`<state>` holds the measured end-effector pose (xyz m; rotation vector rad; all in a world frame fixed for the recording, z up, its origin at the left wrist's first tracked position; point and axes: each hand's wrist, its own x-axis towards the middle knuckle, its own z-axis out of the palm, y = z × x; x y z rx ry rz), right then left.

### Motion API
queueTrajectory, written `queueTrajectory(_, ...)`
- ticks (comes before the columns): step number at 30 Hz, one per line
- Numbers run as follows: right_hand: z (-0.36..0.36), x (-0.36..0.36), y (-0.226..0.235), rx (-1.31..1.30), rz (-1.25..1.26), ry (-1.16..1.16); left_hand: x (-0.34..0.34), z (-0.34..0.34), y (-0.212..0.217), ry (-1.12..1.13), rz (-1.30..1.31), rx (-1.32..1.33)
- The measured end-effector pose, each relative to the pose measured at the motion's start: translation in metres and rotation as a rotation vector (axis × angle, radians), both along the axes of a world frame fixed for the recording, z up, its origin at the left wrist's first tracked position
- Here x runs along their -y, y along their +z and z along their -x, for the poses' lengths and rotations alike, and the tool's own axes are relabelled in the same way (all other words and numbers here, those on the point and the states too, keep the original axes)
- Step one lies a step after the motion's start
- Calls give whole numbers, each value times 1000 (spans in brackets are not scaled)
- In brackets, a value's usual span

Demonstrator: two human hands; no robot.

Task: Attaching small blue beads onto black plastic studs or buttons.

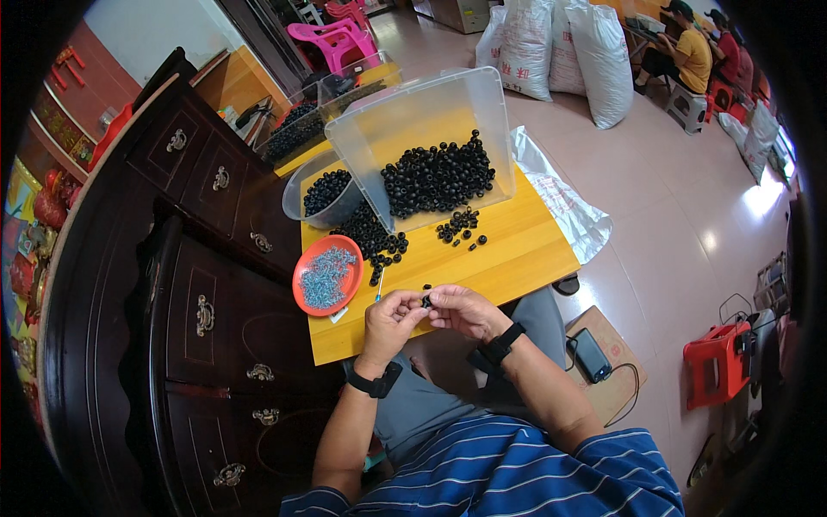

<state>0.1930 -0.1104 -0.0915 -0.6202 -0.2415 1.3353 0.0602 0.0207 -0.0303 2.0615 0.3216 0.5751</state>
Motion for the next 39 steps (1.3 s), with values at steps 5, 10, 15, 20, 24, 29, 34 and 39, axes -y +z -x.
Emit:
queueTrajectory(5,3,-2,2,154,27,21,-7,2,19,-190,26,-117)
queueTrajectory(10,0,0,-5,200,-34,78,-10,6,20,-266,-13,-127)
queueTrajectory(15,0,1,-7,220,-34,86,-5,7,18,-262,-1,-113)
queueTrajectory(20,5,1,-2,197,-12,34,-1,8,12,-194,-34,-64)
queueTrajectory(24,7,2,4,232,-15,34,-2,10,9,-166,-43,-41)
queueTrajectory(29,7,0,2,265,-10,44,1,12,13,-170,-141,-67)
queueTrajectory(34,5,0,-2,288,-25,52,7,13,15,-175,-226,-47)
queueTrajectory(39,3,1,-4,314,-67,87,3,12,15,-187,-263,-33)
